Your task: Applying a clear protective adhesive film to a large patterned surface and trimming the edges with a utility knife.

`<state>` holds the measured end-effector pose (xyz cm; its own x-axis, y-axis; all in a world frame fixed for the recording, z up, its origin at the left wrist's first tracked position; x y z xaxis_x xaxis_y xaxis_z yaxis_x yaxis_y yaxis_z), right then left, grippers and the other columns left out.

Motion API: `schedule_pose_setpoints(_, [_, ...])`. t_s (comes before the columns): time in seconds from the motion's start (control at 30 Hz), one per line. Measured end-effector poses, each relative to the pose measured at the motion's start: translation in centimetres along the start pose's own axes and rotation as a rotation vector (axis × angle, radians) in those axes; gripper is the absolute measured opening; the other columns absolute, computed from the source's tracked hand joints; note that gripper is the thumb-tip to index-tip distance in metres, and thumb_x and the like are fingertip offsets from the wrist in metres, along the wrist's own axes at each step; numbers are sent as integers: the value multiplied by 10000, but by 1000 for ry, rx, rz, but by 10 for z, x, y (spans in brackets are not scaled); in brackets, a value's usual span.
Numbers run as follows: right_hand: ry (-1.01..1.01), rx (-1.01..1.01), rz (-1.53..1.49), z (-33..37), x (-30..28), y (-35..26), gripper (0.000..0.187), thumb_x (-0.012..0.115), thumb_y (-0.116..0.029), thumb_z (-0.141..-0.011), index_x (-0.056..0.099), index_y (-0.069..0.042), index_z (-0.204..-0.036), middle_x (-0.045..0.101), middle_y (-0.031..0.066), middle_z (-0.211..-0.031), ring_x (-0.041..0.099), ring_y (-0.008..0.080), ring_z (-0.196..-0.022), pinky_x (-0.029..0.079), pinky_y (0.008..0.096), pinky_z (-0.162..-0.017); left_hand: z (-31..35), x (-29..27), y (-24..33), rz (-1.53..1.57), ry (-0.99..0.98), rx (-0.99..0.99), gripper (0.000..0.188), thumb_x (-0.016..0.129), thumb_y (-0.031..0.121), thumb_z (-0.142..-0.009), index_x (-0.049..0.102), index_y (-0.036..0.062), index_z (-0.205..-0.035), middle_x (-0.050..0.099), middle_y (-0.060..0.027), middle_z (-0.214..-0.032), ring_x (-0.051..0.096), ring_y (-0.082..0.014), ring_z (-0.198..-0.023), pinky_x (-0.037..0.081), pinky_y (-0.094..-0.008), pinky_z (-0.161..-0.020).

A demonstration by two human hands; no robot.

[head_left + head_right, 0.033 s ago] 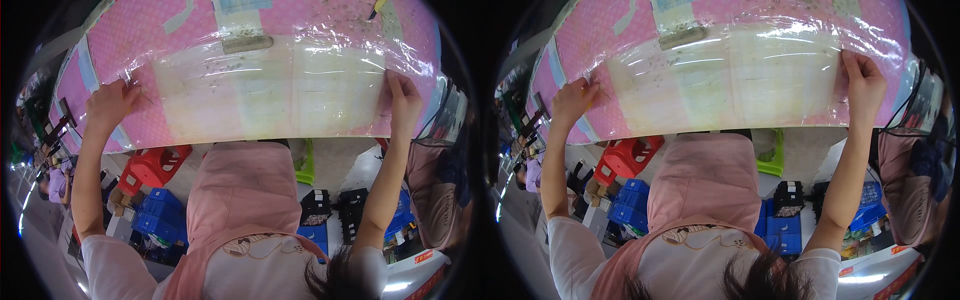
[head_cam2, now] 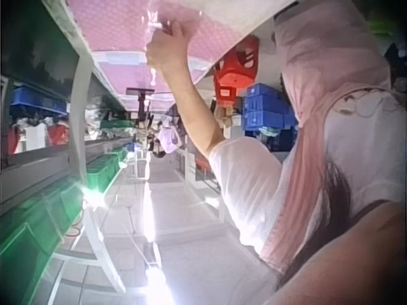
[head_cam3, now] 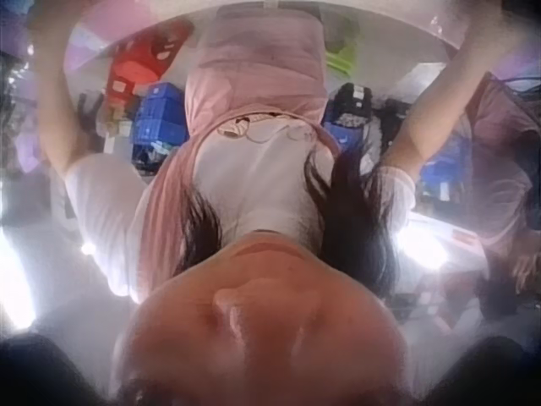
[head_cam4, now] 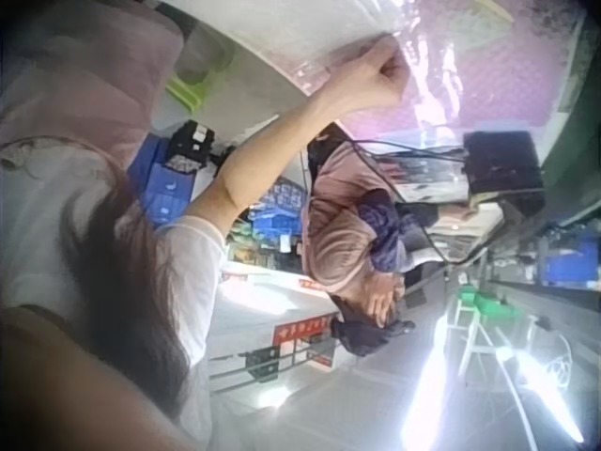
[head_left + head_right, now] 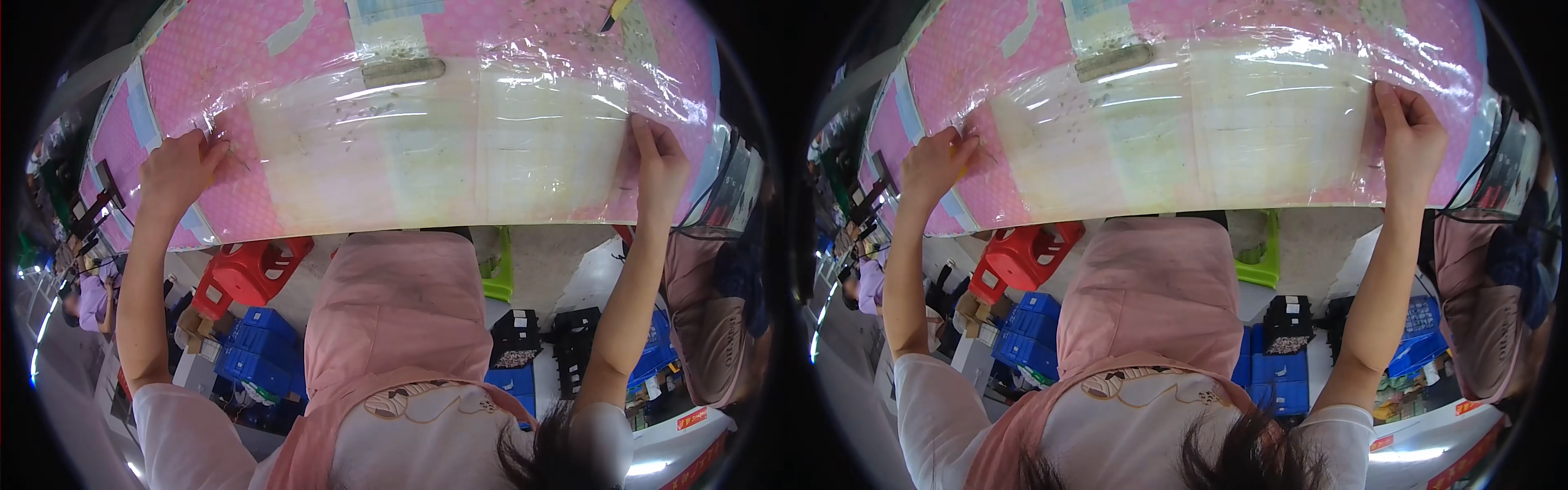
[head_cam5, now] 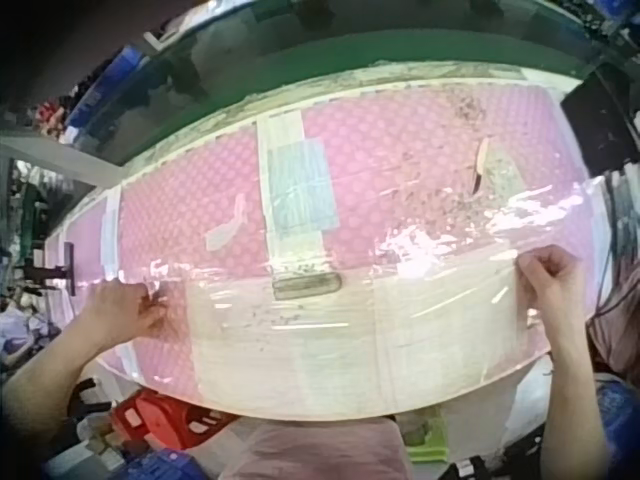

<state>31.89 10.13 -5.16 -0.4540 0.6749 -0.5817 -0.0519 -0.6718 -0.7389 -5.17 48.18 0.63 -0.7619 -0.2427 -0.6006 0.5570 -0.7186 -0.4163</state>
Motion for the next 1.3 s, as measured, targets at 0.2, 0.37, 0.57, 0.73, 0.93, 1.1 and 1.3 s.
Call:
schedule_pose_setpoints(0.2, [77,-111,190,2,-2,-7,274,675,-252,-822,665,18,-870,647,59,-713,572,102,-641,437,233,-598,-1,0,0,-15,14,13,421,517,475,-858,645,74,-870,661,-134,-800,648,-330,-791,502,-435,-696])
schedule_pose_setpoints(0.37, [207,-276,692,16,10,-39,404,624,-438,-825,636,-38,-880,656,141,-739,631,284,-651,470,370,-611,0,-1,1,4,49,21,428,521,477,-855,647,68,-849,659,-136,-773,649,-340,-763,505,-439,-685])
schedule_pose_setpoints(0.57, [208,-168,836,21,13,-29,476,571,-487,-843,554,-43,-1015,651,162,-778,622,363,-725,454,449,-651,2,0,-1,9,39,20,433,522,478,-854,641,62,-853,659,-139,-779,646,-344,-766,503,-440,-685])
schedule_pose_setpoints(0.73, [489,-309,859,10,-49,-7,437,592,-384,-856,536,19,-1016,619,188,-995,584,331,-936,446,412,-748,1,-6,3,1,31,32,433,519,475,-857,632,58,-867,661,-136,-798,644,-343,-779,501,-436,-689])
schedule_pose_setpoints(0.93, [-10,-640,745,64,76,-37,807,348,-600,-888,202,-19,-1429,199,224,-1471,156,386,-1373,100,560,-1082,1,1,-1,4,45,42,423,517,469,-861,634,62,-872,659,-141,-792,647,-340,-775,506,-440,-683])
schedule_pose_setpoints(1.1, [-202,-721,675,120,144,-70,962,418,-677,-795,215,36,-1408,183,223,-1478,156,375,-1378,114,559,-1079,1,2,-3,12,43,46,423,522,475,-857,636,67,-874,658,-141,-782,648,-340,-769,507,-444,-679])
schedule_pose_setpoints(1.3, [-302,-701,671,157,187,-93,980,516,-634,-751,260,79,-1373,223,245,-1457,192,379,-1365,161,539,-1069,3,0,-2,22,54,58,402,545,458,-846,637,68,-881,658,-151,-803,647,-337,-786,506,-446,-678])
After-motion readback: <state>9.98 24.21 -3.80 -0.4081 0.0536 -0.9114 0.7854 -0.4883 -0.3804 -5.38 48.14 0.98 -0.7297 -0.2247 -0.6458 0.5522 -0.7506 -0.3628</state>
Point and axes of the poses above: each hand's wrist, its own z-axis away from the middle knuckle, its own x-axis out of the palm, y = z × x, the point moved 9 cm from there along -z, towards the middle knuckle
